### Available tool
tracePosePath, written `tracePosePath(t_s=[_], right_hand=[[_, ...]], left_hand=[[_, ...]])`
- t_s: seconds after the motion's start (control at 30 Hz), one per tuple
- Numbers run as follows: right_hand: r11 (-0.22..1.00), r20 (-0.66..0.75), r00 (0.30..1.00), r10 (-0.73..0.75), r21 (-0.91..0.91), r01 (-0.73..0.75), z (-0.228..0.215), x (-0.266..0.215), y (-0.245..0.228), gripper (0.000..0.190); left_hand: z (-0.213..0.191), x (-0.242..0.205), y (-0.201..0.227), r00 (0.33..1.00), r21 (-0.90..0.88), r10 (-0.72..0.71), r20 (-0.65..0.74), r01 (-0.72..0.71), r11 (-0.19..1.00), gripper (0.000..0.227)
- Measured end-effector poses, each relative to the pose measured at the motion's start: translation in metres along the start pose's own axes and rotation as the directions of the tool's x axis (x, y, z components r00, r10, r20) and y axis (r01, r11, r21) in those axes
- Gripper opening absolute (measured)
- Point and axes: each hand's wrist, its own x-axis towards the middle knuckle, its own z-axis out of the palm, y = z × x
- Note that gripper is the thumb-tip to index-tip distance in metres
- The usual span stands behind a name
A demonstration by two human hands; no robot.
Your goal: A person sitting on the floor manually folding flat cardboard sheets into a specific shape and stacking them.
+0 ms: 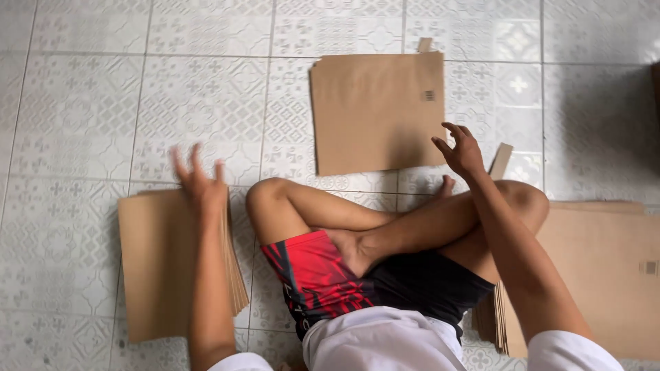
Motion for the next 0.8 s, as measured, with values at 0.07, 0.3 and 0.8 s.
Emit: tracePosePath(t_s=[0.07,0.3,0.8], right_hand=[[0.99,-0.048,0.991,0.124,0.066,-0.121,0.033,-0.003,0.061,0.054],[0.95,0.077,0.959,0.271,0.138,-0.28,0.039,0.004,0.03,0.076],[0.962,0.01,0.962,0.274,-0.006,-0.274,0.053,0.01,0.038,0.062]], left_hand=[[0.034,0.004,0.062,0.993,-0.144,0.118,0.005,-0.116,0.983,0.058],[0.227,-0.037,0.093,0.884,-0.426,-0.007,0.467,0.232,0.875,0.061],[0.273,-0.049,0.077,0.796,-0.214,-0.185,0.576,0.366,0.906,0.057]])
